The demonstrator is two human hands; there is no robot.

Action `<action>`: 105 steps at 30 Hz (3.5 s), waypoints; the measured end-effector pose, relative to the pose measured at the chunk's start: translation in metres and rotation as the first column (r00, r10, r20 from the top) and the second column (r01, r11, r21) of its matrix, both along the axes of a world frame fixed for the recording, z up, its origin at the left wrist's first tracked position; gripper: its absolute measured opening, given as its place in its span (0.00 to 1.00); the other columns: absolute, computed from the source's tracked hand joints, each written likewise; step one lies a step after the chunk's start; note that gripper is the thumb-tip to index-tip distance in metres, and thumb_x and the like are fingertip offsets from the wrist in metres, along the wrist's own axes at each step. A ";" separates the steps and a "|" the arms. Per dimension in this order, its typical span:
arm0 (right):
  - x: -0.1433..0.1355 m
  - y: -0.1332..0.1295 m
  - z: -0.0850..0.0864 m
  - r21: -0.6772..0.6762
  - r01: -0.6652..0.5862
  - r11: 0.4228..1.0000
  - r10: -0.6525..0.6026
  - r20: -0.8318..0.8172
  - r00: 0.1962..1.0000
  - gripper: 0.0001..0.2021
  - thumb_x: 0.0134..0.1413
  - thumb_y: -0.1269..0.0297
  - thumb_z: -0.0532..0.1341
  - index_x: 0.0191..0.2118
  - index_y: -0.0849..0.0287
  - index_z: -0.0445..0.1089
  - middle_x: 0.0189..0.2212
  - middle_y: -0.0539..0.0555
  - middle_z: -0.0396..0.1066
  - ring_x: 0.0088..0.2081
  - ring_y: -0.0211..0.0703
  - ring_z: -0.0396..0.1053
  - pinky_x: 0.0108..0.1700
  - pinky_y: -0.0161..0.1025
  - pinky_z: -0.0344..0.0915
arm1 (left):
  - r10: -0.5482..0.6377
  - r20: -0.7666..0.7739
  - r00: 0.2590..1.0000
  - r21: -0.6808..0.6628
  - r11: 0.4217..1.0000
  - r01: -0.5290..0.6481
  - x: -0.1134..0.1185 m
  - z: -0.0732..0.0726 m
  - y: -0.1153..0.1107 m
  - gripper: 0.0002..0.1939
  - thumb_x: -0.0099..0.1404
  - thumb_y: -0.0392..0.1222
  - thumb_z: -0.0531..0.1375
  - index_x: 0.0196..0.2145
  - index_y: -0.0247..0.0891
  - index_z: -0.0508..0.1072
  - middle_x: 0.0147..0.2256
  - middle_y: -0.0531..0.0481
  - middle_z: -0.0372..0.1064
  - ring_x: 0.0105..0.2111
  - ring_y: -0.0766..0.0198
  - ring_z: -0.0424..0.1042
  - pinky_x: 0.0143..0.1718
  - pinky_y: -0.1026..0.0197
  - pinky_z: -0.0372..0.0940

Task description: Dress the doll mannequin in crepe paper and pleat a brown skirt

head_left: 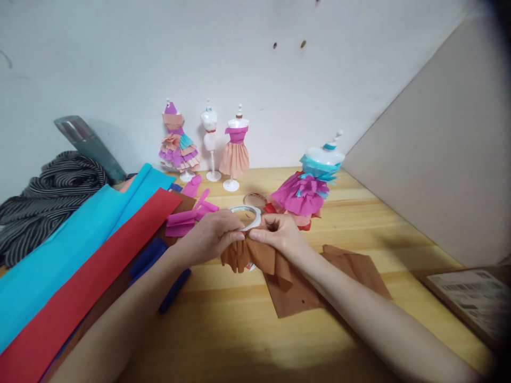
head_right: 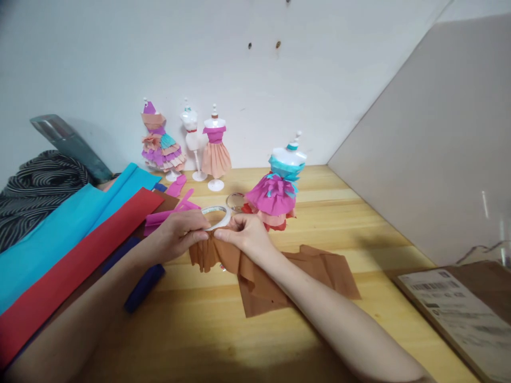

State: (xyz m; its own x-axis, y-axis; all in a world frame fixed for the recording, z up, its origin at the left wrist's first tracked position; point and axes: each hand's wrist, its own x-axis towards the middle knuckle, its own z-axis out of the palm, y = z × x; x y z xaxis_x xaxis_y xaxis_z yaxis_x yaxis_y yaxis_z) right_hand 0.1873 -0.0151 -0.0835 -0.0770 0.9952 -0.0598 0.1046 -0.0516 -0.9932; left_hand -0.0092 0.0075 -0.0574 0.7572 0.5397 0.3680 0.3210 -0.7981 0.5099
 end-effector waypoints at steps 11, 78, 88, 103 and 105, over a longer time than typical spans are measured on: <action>-0.011 -0.008 -0.018 -0.289 -0.155 0.945 -0.024 -0.530 0.847 0.12 0.29 0.65 0.74 0.28 0.61 0.79 0.23 0.52 0.78 0.28 0.42 0.73 0.40 0.40 0.67 | 0.010 -0.143 0.990 -0.132 0.991 -0.029 0.003 -0.011 0.008 0.11 0.66 0.38 0.55 0.26 0.35 0.66 0.26 0.52 0.64 0.27 0.67 0.62 0.30 0.64 0.55; -0.002 -0.019 0.002 0.242 -0.100 0.965 0.124 -0.084 0.989 0.03 0.42 0.66 0.69 0.28 0.55 0.79 0.27 0.52 0.78 0.30 0.40 0.73 0.37 0.39 0.69 | 0.049 -0.023 0.999 -0.066 0.997 -0.051 0.002 -0.004 0.002 0.13 0.68 0.38 0.55 0.25 0.33 0.70 0.24 0.51 0.69 0.26 0.67 0.66 0.29 0.66 0.56; 0.000 -0.021 0.008 0.361 -0.043 0.932 -0.026 0.184 0.982 0.04 0.45 0.65 0.65 0.28 0.59 0.74 0.26 0.53 0.77 0.27 0.41 0.72 0.31 0.37 0.67 | 0.078 -0.104 0.991 0.045 0.996 -0.074 0.005 -0.001 0.003 0.15 0.69 0.40 0.54 0.25 0.34 0.69 0.23 0.52 0.67 0.25 0.67 0.64 0.29 0.65 0.55; 0.000 -0.022 0.011 0.479 -0.024 0.878 -0.123 0.274 0.954 0.05 0.49 0.65 0.61 0.27 0.59 0.72 0.21 0.50 0.72 0.22 0.37 0.66 0.24 0.33 0.61 | 0.099 -0.130 0.987 0.068 0.994 -0.090 0.007 0.001 0.000 0.15 0.68 0.40 0.57 0.24 0.34 0.67 0.23 0.53 0.66 0.26 0.66 0.62 0.29 0.65 0.54; 0.000 -0.022 0.012 0.490 -0.020 0.871 -0.135 0.279 0.951 0.04 0.49 0.66 0.61 0.27 0.59 0.71 0.21 0.50 0.71 0.23 0.37 0.66 0.25 0.33 0.62 | 0.090 -0.112 0.990 0.064 0.994 -0.083 0.006 0.001 0.000 0.15 0.68 0.39 0.56 0.24 0.34 0.67 0.23 0.53 0.66 0.26 0.66 0.62 0.29 0.65 0.54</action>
